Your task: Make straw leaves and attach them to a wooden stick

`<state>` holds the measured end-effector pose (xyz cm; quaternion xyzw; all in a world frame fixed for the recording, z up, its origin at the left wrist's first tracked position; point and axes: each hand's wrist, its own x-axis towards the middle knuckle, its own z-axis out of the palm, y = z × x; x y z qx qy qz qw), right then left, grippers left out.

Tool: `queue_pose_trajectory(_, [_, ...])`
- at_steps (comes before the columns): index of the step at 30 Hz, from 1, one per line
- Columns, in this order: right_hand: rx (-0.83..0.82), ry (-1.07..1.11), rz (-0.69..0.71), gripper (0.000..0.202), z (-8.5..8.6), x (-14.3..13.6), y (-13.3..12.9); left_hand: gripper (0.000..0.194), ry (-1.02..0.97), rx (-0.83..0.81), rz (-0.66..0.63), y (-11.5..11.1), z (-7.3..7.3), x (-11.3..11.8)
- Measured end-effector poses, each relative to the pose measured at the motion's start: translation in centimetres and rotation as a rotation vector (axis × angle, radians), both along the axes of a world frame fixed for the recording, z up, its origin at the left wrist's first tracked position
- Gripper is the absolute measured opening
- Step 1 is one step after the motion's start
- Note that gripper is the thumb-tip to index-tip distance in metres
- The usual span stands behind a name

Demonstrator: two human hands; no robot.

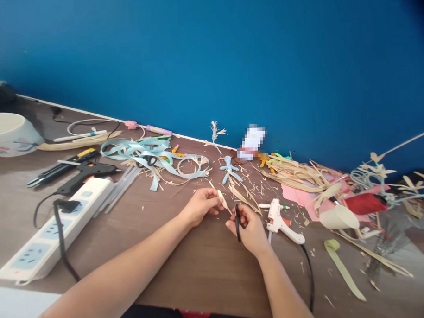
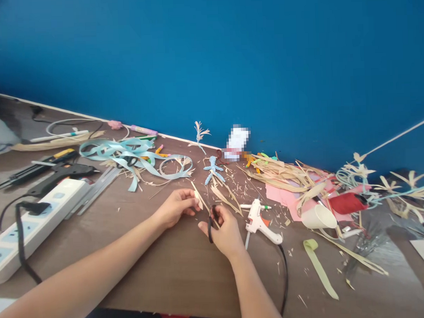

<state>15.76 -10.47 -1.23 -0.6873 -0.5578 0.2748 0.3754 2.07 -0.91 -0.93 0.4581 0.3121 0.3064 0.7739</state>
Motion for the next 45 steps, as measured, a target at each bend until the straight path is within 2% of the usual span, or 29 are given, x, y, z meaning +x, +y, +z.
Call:
queue_pose_trajectory(3, [-0.02, -0.219, 0.008, 0.027, 0.6, 0.6, -0.4, 0.012, 0.01, 0.034, 0.012, 0.7, 0.1, -0.5])
queue_pose_trajectory(7, [-0.054, -0.328, 0.021, 0.026, 1.3, 0.5, -0.6, 0.013, 0.011, 0.047, 0.021, 1.0, 0.0, -0.7])
queue_pose_trajectory(12, [-0.094, -0.311, 0.044, 0.023, 1.4, 0.3, -0.6, 0.015, -0.025, 0.058, 0.004, 0.9, 0.0, -0.7])
queue_pose_trajectory(22, [-0.067, -0.258, 0.031, 0.023, 0.4, 0.7, -0.7, 0.01, -0.02, 0.057, -0.004, 0.8, -0.2, -0.6])
queue_pose_trajectory(32, [-0.089, -0.305, 0.04, 0.031, 0.5, 0.7, -0.8, 0.018, -0.038, 0.05, -0.019, 0.7, -0.3, -0.6])
queue_pose_trajectory(45, [-0.08, -0.379, -0.002, 0.029, 0.2, 0.9, -0.8, 0.021, -0.01, 0.04, -0.014, 0.7, -0.1, -0.7])
